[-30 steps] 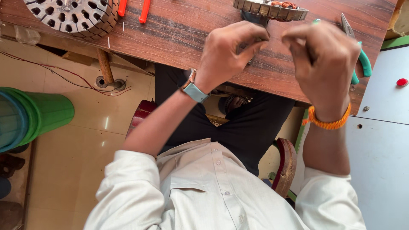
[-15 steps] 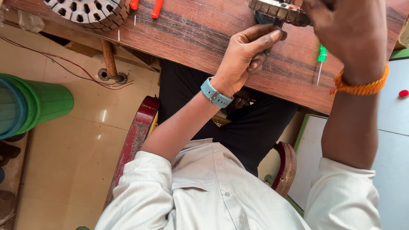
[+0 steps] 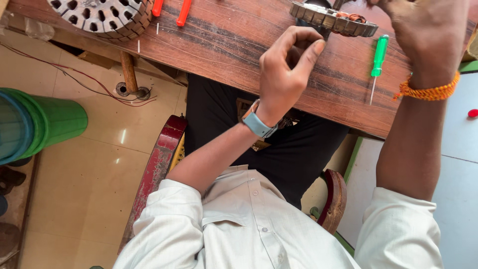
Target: The person holds a circular electrical component with copper windings and uses a green screwdriver to adjust or secure parts within the slots. They repeatedly rotate the component and manipulate the windings with their fingers and the tool.
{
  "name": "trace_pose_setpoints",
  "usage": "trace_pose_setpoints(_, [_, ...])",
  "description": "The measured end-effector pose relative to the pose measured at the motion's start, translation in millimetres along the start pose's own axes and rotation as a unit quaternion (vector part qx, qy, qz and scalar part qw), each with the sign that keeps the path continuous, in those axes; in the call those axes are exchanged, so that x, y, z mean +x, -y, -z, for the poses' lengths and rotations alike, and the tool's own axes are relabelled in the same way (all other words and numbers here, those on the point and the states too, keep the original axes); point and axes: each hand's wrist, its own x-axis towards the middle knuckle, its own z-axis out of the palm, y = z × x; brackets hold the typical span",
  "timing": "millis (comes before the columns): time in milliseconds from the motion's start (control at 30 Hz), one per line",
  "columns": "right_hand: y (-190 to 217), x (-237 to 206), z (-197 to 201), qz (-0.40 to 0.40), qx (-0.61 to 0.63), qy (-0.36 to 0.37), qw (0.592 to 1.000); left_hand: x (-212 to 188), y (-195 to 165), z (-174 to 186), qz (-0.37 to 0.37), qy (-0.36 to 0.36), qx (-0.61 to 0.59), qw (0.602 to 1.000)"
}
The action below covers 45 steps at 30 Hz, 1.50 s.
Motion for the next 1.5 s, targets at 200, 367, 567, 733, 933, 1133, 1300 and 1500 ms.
trace_pose_setpoints(200, [16,-28,28,-0.137,0.205,-0.026,0.969,65,10,17,-0.439,0.135,0.288,0.84])
trace_pose_setpoints(367, [59,-30,44,-0.184,0.249,-0.012,0.951,84,18,28,-0.443,0.244,0.286,0.813])
trace_pose_setpoints(567, [106,-19,39,-0.197,0.221,0.016,0.955,81,12,28,-0.402,0.262,0.29,0.828])
trace_pose_setpoints(733, [118,-25,23,-0.191,0.203,0.002,0.96,82,2,31,-0.384,0.268,0.288,0.835])
trace_pose_setpoints(933, [115,-59,-26,-0.053,0.105,-0.062,0.991,75,-18,43,-0.435,0.264,0.293,0.809])
trace_pose_setpoints(1133, [114,-82,-49,-0.073,0.066,-0.061,0.993,60,-17,51,-0.547,0.196,0.345,0.737])
trace_pose_setpoints(1300, [117,-81,-8,-0.049,0.063,-0.052,0.995,44,-9,60,-0.541,0.23,0.381,0.714])
trace_pose_setpoints(1500, [115,-51,20,0.001,0.016,-0.052,0.999,7,-11,30,-0.243,0.149,0.181,0.941])
